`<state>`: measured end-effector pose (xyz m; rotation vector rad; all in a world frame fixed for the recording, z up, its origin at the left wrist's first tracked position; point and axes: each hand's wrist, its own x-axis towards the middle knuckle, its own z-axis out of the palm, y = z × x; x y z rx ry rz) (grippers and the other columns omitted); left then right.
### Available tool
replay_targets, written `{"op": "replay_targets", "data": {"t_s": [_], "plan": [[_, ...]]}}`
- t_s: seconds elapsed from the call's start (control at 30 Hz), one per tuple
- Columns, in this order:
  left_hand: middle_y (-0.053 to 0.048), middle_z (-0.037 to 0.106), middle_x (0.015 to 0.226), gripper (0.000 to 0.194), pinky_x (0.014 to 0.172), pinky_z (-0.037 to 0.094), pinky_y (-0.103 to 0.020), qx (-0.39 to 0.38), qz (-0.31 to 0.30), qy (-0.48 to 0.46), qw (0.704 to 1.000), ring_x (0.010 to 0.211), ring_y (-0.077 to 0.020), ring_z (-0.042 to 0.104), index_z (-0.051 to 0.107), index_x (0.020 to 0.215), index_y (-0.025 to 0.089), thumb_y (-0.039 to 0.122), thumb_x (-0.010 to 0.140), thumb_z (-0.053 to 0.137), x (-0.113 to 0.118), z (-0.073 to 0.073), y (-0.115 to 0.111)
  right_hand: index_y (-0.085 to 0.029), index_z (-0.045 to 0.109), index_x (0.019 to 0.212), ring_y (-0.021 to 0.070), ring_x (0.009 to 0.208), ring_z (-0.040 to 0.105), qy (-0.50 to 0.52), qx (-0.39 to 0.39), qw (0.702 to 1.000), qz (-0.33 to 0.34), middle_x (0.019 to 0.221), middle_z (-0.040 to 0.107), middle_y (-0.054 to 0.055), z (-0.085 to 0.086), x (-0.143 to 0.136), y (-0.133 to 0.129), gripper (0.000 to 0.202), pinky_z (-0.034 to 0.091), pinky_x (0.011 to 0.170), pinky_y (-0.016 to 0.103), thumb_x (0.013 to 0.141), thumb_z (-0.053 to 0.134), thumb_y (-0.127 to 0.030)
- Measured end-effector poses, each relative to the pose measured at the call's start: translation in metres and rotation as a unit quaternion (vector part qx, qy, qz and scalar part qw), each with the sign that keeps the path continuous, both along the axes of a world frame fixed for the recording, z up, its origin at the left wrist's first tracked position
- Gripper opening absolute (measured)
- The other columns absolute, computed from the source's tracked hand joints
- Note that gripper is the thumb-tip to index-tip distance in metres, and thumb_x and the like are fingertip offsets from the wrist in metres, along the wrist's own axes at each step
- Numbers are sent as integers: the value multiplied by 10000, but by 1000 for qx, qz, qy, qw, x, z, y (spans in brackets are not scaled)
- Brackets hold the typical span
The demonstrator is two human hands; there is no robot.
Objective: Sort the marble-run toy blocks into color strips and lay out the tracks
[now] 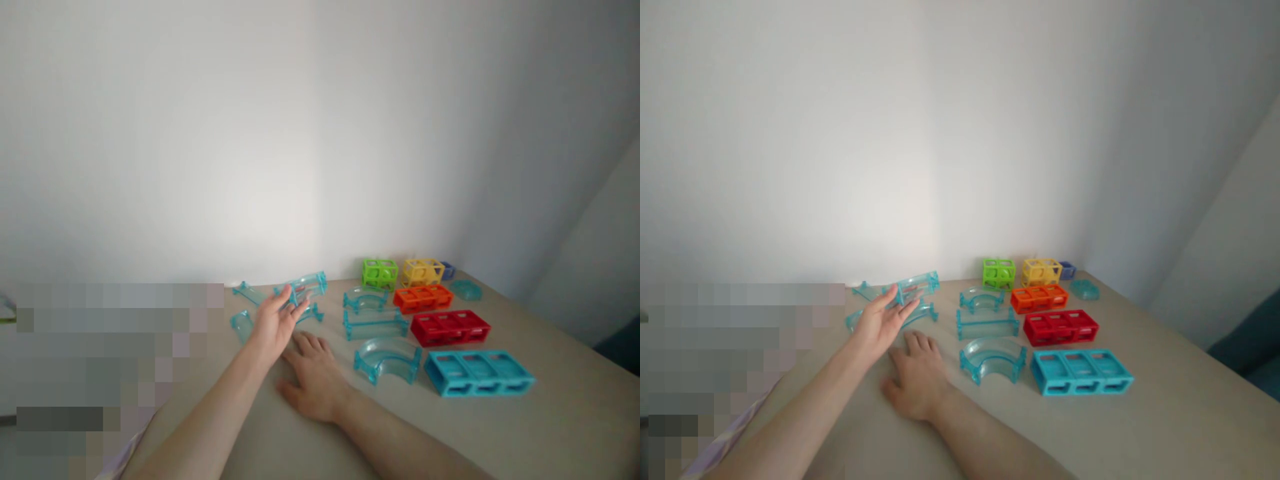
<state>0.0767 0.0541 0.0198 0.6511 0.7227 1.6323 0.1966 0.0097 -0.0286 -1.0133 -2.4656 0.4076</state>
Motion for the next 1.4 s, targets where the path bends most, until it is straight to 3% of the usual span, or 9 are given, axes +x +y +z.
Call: {"op": "replay_targets", "data": {"t_s": [0.03,0.2,0.37,0.5,0.63,0.83,0.93,1.1,1.4], "plan": [[-65,703,918,115,848,554,-363,14,26,59,998,920,-183,688,555,833,163,177,780,656,8,-1,12,-252,551,1279,336,1251,393,-4,0,1000,15,1333,498,116,0,1,0,506,303,1028,502,808,602,-430],[22,603,698,270,705,508,-276,5,70,153,986,679,-113,629,424,716,191,174,704,694,46,-18,71,-222,534,1298,318,1222,412,2,-11,1000,27,1316,512,123,-1,4,0,539,304,1026,463,799,612,-409],[16,606,745,307,706,451,-278,-1,92,313,945,720,-143,600,474,745,191,194,632,760,54,-34,97,-204,571,1250,319,1209,424,16,-12,999,26,1284,531,126,-2,4,2,509,313,1022,453,780,628,-390],[-13,638,787,320,784,412,-296,-4,86,460,884,850,-205,601,547,753,195,170,565,804,42,-37,101,-237,532,1311,314,1234,404,20,-19,999,26,1313,509,111,-1,4,1,566,303,1030,453,777,641,-391],[-37,659,735,299,753,405,-309,-20,74,573,816,829,-252,623,574,737,205,192,558,813,33,-35,102,-265,538,1309,309,1243,393,22,-28,999,24,1335,492,97,1,5,-1,544,292,1035,456,793,633,-409],[-98,692,731,229,771,418,-319,-22,78,687,723,889,-275,660,574,616,200,338,780,653,36,-29,104,-254,541,1306,316,1238,394,12,-32,999,22,1327,495,105,1,4,0,539,282,1034,467,798,625,-411],[-117,705,797,198,788,435,-318,-15,77,725,684,905,-263,663,623,729,174,346,825,602,41,-27,101,-242,547,1298,315,1230,402,22,-27,999,19,1302,511,106,-1,3,1,549,296,1033,460,779,639,-395],[-132,660,1119,352,888,436,-295,22,72,768,636,1062,-229,620,579,1112,160,293,795,655,51,-26,95,-231,529,1310,311,1206,419,24,-23,999,18,1312,507,112,-2,2,0,564,309,1027,459,775,637,-371],[-226,713,974,300,808,491,-337,-70,85,806,581,977,-301,679,693,987,93,279,886,480,46,-18,104,-218,548,1281,311,1211,419,29,-18,999,16,1294,521,116,-2,2,0,539,315,1026,465,777,636,-385]]}}
